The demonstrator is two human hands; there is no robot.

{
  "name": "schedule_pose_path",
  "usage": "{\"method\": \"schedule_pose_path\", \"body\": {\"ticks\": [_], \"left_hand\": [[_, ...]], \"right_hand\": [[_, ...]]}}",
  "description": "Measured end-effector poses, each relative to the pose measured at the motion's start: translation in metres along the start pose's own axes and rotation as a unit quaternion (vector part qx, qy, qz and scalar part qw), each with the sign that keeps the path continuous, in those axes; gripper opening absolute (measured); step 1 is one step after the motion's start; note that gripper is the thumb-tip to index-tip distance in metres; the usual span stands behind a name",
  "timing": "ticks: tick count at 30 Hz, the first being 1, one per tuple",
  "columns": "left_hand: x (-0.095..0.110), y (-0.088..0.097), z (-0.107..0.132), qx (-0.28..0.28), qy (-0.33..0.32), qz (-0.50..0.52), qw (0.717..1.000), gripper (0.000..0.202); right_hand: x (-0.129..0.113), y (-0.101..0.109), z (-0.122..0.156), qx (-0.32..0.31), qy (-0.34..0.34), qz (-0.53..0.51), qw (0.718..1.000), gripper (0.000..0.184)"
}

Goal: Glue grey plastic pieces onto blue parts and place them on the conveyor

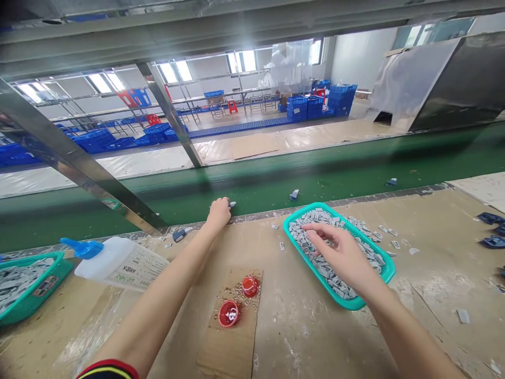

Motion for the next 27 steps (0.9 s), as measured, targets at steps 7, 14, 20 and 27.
{"method": "schedule_pose_path", "body": {"ticks": [7,14,20,27], "left_hand": [[0.044,0.042,0.071,-0.009,-0.050,0.186,0.981,0.024],[0.055,0.121,0.181,0.020,-0.006,0.390,0.920,0.026],[0.031,0.127,0.238,0.090,0.137,0.500,0.850,0.025],[0.029,0.095,0.261,0.091,0.242,0.530,0.807,0.030]], "right_hand": [[-0.008,-0.049,0.027,-0.089,0.007,-0.137,0.987,0.033],[-0.004,-0.104,0.044,-0.203,-0.023,-0.248,0.947,0.027],[0.012,-0.121,0.046,-0.144,-0.075,-0.226,0.961,0.032],[0.013,-0.127,0.045,-0.147,-0.082,-0.233,0.958,0.036]]}}
Point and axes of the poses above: each hand's wrist, its own z-axis away from the middle knuckle, its own y-axis out of the back of the hand, x = y × z, the point moved 4 cm from there along -z, towards the middle knuckle, and after that the axes turned 3 degrees about -z, right-handed, at the moved point
